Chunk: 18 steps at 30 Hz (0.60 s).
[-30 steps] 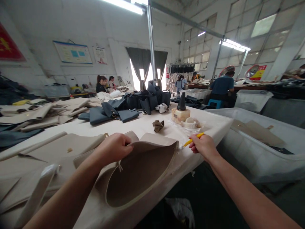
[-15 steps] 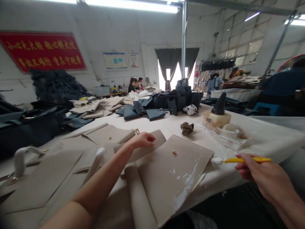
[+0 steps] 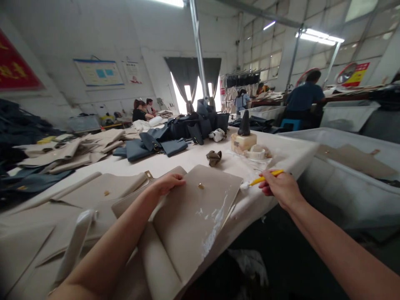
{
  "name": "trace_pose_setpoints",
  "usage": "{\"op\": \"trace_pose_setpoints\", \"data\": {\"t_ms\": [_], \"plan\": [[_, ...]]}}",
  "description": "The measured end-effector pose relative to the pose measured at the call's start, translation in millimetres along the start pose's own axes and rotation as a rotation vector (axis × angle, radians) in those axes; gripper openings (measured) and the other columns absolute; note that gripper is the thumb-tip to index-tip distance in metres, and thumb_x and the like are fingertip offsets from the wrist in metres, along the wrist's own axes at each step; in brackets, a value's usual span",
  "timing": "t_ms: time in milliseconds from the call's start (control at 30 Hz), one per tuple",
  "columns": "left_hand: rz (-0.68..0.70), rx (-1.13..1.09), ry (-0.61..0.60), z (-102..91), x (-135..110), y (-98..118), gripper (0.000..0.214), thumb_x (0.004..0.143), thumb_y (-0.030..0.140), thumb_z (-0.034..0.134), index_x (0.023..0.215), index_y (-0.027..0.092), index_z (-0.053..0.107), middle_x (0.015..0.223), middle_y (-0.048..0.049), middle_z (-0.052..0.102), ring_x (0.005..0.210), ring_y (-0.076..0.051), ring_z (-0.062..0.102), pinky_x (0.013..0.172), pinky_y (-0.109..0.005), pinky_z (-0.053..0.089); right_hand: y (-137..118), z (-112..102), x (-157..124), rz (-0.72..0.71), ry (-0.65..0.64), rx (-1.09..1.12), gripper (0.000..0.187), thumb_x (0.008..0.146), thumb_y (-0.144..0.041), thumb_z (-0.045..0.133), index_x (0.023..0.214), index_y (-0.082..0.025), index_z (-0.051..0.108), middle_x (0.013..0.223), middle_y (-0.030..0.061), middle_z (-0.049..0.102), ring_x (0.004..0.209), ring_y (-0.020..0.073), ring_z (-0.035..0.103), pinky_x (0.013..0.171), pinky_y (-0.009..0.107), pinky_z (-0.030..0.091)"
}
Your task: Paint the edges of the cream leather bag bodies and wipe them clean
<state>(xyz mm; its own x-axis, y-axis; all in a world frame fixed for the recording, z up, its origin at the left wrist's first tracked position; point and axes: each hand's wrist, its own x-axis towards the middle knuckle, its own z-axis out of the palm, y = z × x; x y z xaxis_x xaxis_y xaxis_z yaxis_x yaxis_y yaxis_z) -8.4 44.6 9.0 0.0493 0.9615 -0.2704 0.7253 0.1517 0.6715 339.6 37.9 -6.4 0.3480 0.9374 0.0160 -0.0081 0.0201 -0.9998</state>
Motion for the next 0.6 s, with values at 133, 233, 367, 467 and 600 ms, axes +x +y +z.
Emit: {"op": "trace_pose_setpoints", "data": {"t_ms": [133, 233, 367, 467, 600], "plan": [[0.079, -0.678, -0.091, -12.2, -7.1, -8.5, 0.01, 0.082, 0.025, 0.057, 0.082, 0.015, 0.059, 0.073, -0.0048, 0.067, 0.063, -0.013, 0.063, 0.066, -0.025, 0.052, -9.2, -4.0, 3.4, 0.041, -0.007, 0.001, 0.017, 0.084, -0.014, 0.056, 0.069, -0.011, 0.063, 0.045, 0.0017, 0.057, 0.031, 0.008, 0.046, 0.029, 0.013, 0.039], [0.14, -0.993, -0.112, -18.1, -4.7, -18.3, 0.007, 0.077, 0.02, 0.063, 0.076, 0.014, 0.059, 0.063, -0.0029, 0.066, 0.055, -0.011, 0.062, 0.059, -0.021, 0.051, -18.7, -7.1, 8.1, 0.035, -0.005, 0.016, 0.017, 0.087, -0.014, 0.053, 0.072, -0.012, 0.061, 0.045, 0.0001, 0.056, 0.03, 0.0068, 0.045, 0.029, 0.012, 0.038], [0.179, -1.147, -0.174, -12.7, 7.2, -29.3, 0.01, 0.071, 0.016, 0.07, 0.072, 0.012, 0.061, 0.06, -0.003, 0.066, 0.051, -0.013, 0.063, 0.053, -0.021, 0.052, -23.4, -5.1, 9.3, 0.036, -0.044, 0.012, 0.018, 0.09, -0.014, 0.051, 0.075, -0.012, 0.061, 0.045, -0.0002, 0.056, 0.031, 0.0069, 0.045, 0.03, 0.012, 0.04], [0.168, -1.199, -0.211, -2.1, 17.2, -35.2, 0.009, 0.071, 0.013, 0.07, 0.069, 0.01, 0.062, 0.058, -0.0035, 0.066, 0.049, -0.013, 0.063, 0.05, -0.02, 0.051, -17.6, 1.2, 6.2, 0.046, -0.094, -0.018, 0.019, 0.091, -0.016, 0.05, 0.076, -0.012, 0.061, 0.046, -0.0001, 0.057, 0.031, 0.0072, 0.046, 0.031, 0.013, 0.041], [0.119, -1.233, -0.186, 8.7, 23.7, -40.8, 0.005, 0.073, 0.009, 0.067, 0.069, 0.01, 0.063, 0.057, -0.0036, 0.066, 0.047, -0.014, 0.063, 0.048, -0.021, 0.051, -9.9, 5.6, 6.5, 0.068, -0.13, -0.051, 0.018, 0.089, -0.013, 0.052, 0.074, -0.011, 0.061, 0.046, 0.0013, 0.057, 0.03, 0.0085, 0.046, 0.029, 0.014, 0.04]]}}
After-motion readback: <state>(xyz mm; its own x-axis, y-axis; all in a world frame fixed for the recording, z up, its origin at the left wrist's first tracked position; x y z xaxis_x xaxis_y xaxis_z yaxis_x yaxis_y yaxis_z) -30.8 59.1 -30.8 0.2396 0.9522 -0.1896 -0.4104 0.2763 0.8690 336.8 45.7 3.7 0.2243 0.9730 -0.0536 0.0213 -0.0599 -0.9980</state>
